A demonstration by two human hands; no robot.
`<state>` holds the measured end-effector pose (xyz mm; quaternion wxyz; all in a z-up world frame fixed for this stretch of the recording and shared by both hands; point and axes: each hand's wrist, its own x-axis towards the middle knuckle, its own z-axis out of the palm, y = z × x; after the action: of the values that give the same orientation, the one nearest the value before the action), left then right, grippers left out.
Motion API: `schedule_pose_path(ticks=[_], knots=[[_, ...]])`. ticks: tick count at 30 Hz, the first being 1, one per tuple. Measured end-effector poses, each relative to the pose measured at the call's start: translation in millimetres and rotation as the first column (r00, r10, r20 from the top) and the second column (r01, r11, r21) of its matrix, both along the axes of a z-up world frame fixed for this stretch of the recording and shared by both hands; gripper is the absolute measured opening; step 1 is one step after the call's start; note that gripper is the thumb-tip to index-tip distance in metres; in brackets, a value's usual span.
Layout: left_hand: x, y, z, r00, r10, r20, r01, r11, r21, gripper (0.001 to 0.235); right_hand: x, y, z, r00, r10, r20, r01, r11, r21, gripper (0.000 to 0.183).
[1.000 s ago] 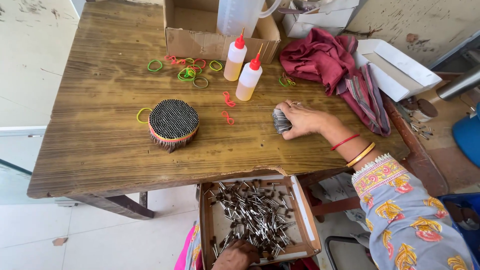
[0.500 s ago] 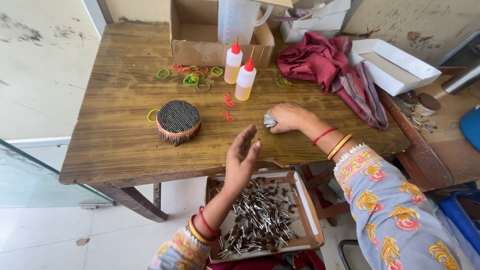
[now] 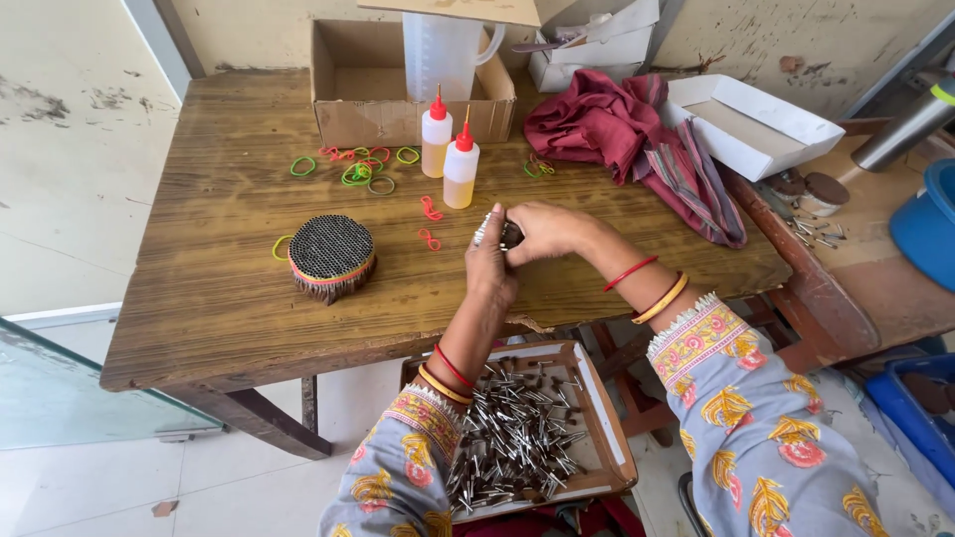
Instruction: Organizing and bundling small metal or plastic components using rubber bands at a manufacturing workstation.
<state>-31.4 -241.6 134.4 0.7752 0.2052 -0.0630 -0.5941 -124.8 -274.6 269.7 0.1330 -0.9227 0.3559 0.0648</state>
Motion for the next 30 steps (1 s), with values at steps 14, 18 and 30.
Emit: schedule_pose_path(ticks=[14,18,30], knots=[[-19.9,202.6,-24.5,0.860,-0.508,0.037,0.506,0.860,0.066,0.028,-75.9,156.8,-77.2,0.697,0.421,0.581,-0.481,0.875,-0.056,0.120],[-28.9,221.7,-55.9,0.876,-0.437,-0.204,0.456,0.888,0.057,0.029,-80.0,203.2,-93.8,0.542,0.450,0.710,-0.266,0.893,-0.364,0.084],[-29.1,221.3,-80.9,0.902,-0.390,-0.187,0.423,0.884,0.199,0.027,-122.4,221.6,-185.8,0.398,-0.152,0.905,0.191,0.978,0.080,0.008]])
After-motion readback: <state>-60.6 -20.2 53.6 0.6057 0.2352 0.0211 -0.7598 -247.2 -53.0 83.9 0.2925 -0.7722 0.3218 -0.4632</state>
